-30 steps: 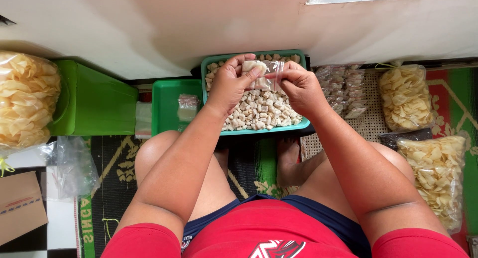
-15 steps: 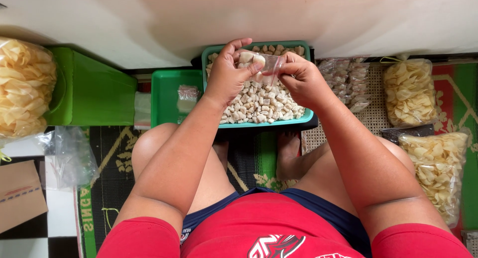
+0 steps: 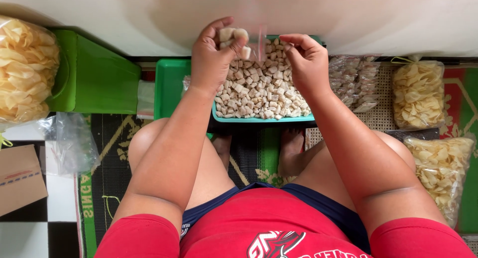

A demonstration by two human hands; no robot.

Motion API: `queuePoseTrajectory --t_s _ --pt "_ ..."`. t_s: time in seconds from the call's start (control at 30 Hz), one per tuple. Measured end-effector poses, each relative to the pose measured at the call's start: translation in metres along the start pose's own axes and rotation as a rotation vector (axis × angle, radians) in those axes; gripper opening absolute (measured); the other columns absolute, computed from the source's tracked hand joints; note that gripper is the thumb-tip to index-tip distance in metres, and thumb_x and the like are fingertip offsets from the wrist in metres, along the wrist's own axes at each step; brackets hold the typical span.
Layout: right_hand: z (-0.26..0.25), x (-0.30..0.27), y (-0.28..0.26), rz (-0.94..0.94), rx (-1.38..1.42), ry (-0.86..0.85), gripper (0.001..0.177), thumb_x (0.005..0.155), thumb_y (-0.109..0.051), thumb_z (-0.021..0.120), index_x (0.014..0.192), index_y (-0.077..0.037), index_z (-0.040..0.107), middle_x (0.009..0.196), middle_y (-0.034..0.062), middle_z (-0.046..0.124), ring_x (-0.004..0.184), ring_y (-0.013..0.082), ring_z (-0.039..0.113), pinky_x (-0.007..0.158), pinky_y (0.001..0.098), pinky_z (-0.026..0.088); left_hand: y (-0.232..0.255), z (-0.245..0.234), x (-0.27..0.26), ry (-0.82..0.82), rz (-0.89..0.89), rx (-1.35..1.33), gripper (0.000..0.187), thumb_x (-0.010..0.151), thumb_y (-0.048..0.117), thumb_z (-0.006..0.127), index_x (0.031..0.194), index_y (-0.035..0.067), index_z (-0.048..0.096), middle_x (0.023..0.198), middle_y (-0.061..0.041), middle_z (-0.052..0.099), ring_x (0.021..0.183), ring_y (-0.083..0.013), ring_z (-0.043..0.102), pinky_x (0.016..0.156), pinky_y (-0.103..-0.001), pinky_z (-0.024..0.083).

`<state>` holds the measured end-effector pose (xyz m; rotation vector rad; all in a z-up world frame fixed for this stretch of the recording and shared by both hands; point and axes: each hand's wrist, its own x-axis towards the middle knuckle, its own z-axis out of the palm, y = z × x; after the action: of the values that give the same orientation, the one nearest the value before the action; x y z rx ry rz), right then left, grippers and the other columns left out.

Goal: Manually packing small snack pieces into small plastic zip-lock bags from a tray.

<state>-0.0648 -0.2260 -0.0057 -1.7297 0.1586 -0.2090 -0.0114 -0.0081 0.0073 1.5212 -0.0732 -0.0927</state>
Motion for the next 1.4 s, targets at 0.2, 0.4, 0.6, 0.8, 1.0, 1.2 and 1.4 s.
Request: queuePoseTrajectory --t_s 0.2,0.4,0.6,0.8,1.0,1.2,1.4 --pt "0.037 0.007 0.053 0.117 -0.644 -0.347 0.013 0.093 -0.008 0.071 0.098 -0.012 0.082 0.098 0.0058 0.081 0.086 0.0183 0.075 0.081 0.0331 0.064 -0.017 -0.016 0.008 0.084 0.056 -0.188 0.043 0.084 0.016 0.089 0.121 0.01 0.068 0.108 -0.004 0.068 0.093 -0.0126 0.064 0.081 -0.028 0.065" --pt "0.081 -0.007 0.116 0.153 -0.965 -0.532 0.024 0.09 -0.036 0.062 0.092 -0.022 0.082 0.071 0.0069 0.07 0.065 0.0324 0.061 0.05 0.0468 0.042 -0.02 -0.021 0.011 0.058 -0.06 -0.402 0.044 0.081 0.01 0.089 0.121 0.01 0.07 0.101 -0.005 0.065 0.09 -0.015 0.065 0.072 -0.036 0.071" --pt "0.09 -0.008 0.143 -0.143 -1.165 -0.542 0.017 0.093 -0.034 0.064 0.098 -0.032 0.08 0.087 0.0031 0.063 0.063 0.033 0.062 0.053 0.0475 0.047 -0.022 -0.033 0.013 -0.005 -0.263 -0.517 0.033 0.081 0.013 0.089 0.112 0.014 0.076 0.092 -0.005 0.076 0.094 -0.0205 0.077 0.064 -0.03 0.053" --pt "0.092 0.002 0.116 0.043 -1.076 -0.52 0.033 0.075 -0.025 0.065 0.104 -0.022 0.08 0.106 0.004 0.07 0.08 0.0332 0.067 0.074 0.0486 0.05 -0.019 -0.043 0.011 -0.03 -0.299 -0.554 0.033 0.082 0.017 0.086 0.112 0.012 0.075 0.097 -0.015 0.079 0.09 -0.0234 0.074 0.068 -0.032 0.054" --pt "0.078 0.004 0.089 0.163 -0.853 -0.502 0.028 0.081 -0.013 0.075 0.108 -0.008 0.069 0.095 0.0101 0.076 0.081 0.0264 0.07 0.064 0.0398 0.055 -0.007 -0.04 0.006 -0.048 -0.304 -0.497 0.025 0.084 0.021 0.083 0.105 0.015 0.072 0.099 -0.014 0.08 0.091 -0.0216 0.077 0.073 -0.032 0.061" --pt "0.06 0.0 0.062 0.303 -0.762 -0.477 0.04 0.077 -0.025 0.091 0.113 -0.011 0.079 0.099 0.0058 0.081 0.084 0.0159 0.074 0.081 0.0298 0.058 0.019 -0.032 -0.008 -0.047 -0.28 -0.405 0.026 0.084 0.02 0.081 0.105 0.013 0.067 0.105 -0.012 0.08 0.098 -0.022 0.079 0.07 -0.034 0.068" --pt "0.024 -0.006 0.002 0.435 -0.096 -0.209 0.025 0.096 -0.016 0.071 0.114 0.0 0.073 0.092 0.0129 0.077 0.085 0.0195 0.076 0.085 0.0305 0.067 0.01 -0.02 -0.01 -0.076 -0.311 -0.345 0.025 0.085 0.018 0.081 0.106 0.012 0.07 0.106 -0.01 0.081 0.102 -0.0254 0.08 0.069 -0.032 0.068"
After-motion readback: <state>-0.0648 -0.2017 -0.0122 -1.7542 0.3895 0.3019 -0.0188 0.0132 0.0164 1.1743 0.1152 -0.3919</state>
